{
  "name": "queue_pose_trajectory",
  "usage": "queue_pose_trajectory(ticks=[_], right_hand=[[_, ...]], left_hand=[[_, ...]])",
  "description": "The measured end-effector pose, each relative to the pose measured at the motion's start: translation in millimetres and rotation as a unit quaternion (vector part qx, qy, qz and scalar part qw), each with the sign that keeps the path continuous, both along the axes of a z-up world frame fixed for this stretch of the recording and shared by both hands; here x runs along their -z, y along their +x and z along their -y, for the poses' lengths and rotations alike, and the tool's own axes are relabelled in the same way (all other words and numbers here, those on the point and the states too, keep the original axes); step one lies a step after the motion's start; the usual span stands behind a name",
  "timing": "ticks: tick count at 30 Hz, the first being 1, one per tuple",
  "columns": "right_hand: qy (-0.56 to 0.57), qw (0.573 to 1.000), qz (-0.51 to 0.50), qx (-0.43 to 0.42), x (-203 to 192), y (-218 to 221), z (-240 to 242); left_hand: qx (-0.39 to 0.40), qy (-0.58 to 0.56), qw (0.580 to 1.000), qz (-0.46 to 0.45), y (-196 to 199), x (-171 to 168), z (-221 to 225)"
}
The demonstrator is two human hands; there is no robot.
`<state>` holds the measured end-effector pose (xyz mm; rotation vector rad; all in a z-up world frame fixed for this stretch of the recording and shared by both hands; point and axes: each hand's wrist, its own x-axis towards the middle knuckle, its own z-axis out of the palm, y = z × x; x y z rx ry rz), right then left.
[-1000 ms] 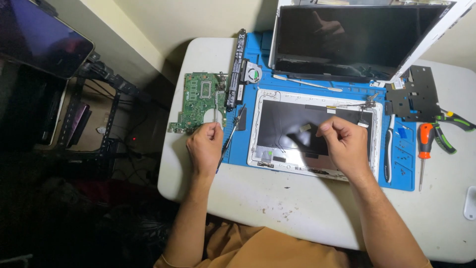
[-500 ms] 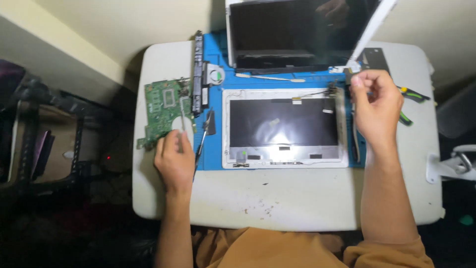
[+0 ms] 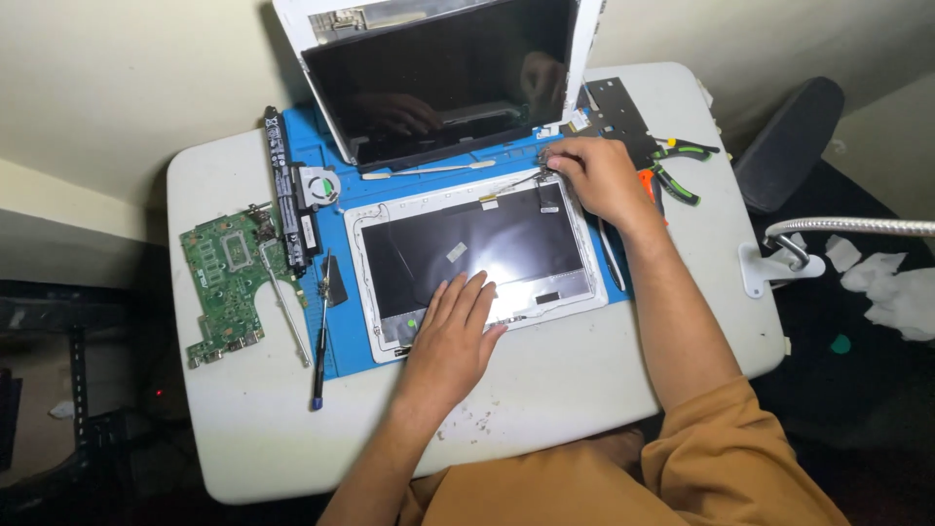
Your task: Securing the screen bezel and routing internal display cables during a laptop repair process.
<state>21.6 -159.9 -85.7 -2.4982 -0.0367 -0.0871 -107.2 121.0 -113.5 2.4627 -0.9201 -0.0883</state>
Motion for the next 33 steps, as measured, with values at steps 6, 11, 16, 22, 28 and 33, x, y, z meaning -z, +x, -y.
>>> queue_pose_trajectory(ticks=[6,11,16,22,28,33], right_hand=[[-0.017,0.999,0.026,-0.016,0,4,-7],[-0.027,0.999,0.028,-0.033,4,6,-6],[-0.069,0.996,0.037,-0.046,11,11,1],[-0.107,0.992,0.039,-0.057,9,6,3],[-0.108,0.993,0.039,-0.029,-2,4,2],[-0.113,0.991,0.067,-0.034,-1,5,13]], left_hand=[[0.024,0.053,0.998,-0.021,8,-17,12],[0.017,0.063,0.998,-0.002,8,-5,18],[0.006,0.054,0.998,0.045,8,5,20],[-0.016,0.031,0.994,0.101,6,10,18],[0.002,0.028,0.997,0.076,7,7,18],[-0.003,0.019,0.997,0.071,6,9,18]])
